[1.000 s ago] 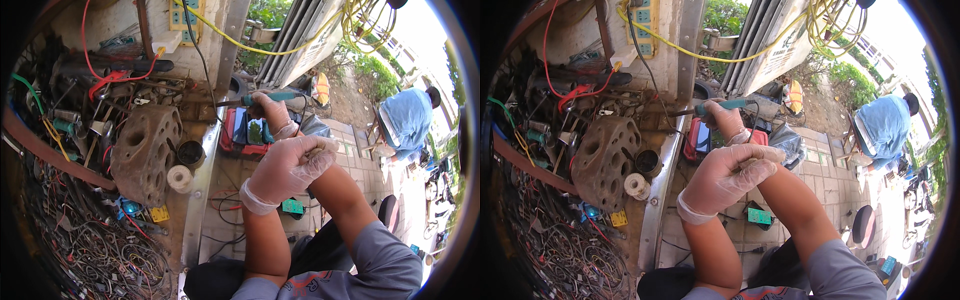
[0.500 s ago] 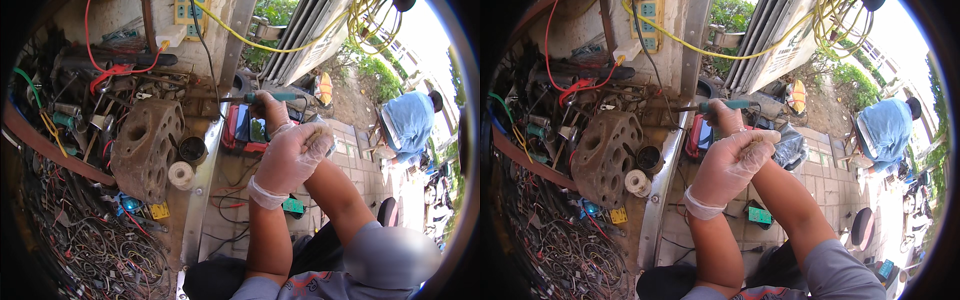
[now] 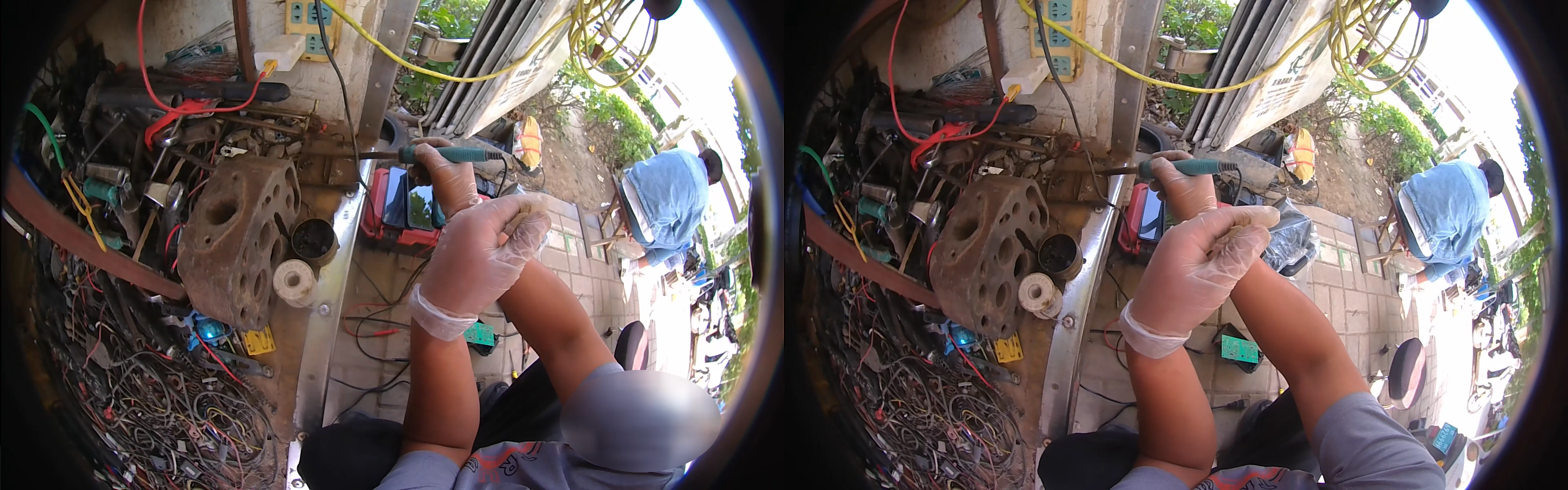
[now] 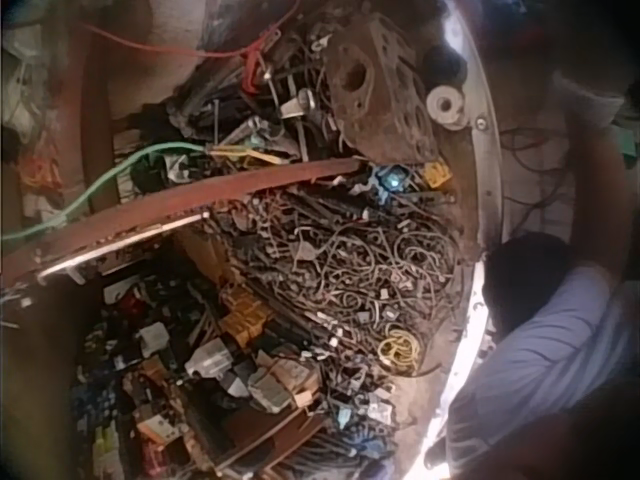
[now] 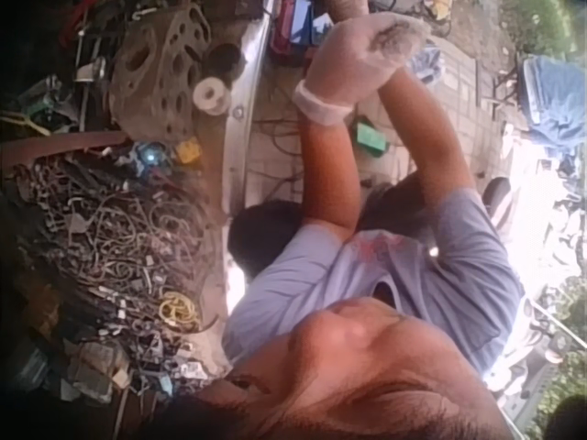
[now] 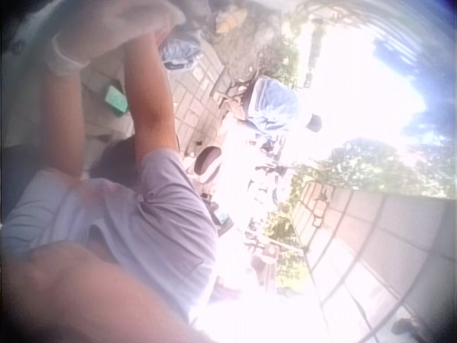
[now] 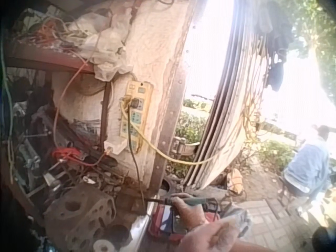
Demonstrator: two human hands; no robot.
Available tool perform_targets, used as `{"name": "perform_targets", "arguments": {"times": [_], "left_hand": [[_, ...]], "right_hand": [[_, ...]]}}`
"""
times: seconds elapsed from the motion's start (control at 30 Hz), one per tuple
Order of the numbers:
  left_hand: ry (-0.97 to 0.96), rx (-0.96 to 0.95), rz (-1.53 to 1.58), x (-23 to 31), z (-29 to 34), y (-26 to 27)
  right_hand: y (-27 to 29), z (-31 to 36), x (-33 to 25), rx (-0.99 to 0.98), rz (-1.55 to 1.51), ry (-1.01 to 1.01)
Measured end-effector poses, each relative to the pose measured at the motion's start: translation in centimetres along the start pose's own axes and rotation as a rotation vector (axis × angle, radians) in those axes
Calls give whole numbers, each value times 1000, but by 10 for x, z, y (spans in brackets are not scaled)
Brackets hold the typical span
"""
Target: The person organizes a bundle of yellow and black cables, then uses a soldering iron to work on a green circuit board. They repeatedly dip the soldering iron tip into a small container and apply solder to the board while seated on a low stool.
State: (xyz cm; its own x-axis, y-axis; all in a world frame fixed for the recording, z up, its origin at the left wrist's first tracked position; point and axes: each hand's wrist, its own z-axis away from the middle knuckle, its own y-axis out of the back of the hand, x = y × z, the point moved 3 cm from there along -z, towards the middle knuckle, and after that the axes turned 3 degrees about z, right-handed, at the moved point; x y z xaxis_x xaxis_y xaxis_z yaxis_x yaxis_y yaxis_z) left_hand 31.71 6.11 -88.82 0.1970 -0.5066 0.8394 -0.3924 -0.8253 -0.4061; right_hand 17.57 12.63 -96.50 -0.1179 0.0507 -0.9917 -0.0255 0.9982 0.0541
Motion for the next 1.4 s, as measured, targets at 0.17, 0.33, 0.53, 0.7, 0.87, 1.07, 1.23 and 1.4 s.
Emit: {"name": "perform_targets", "arguments": {"times": [0.17,0.33,0.53,0.7,0.87,1.07,1.23,1.4], "left_hand": [[-18,-8,0,2,2,-2],[-51,-26,21,2,2,-3],[-20,-10,13,-3,2,-4],[-50,-9,9,-6,0,-3],[-35,-7,7,-7,0,-2],[-59,0,-12,-6,-1,-1],[-50,-1,-2,-6,0,0],[-57,5,-2,-7,-2,0]], "right_hand": [[-5,-2,6,-31,43,4],[-12,1,11,-135,27,31],[-12,1,26,-15,-117,-90],[-10,-2,36,46,-164,-171],[-9,-5,44,120,-210,-280],[-6,-9,50,125,-197,-377],[-4,-11,54,143,-241,-442],[-4,-16,57,142,-277,-490]]}}
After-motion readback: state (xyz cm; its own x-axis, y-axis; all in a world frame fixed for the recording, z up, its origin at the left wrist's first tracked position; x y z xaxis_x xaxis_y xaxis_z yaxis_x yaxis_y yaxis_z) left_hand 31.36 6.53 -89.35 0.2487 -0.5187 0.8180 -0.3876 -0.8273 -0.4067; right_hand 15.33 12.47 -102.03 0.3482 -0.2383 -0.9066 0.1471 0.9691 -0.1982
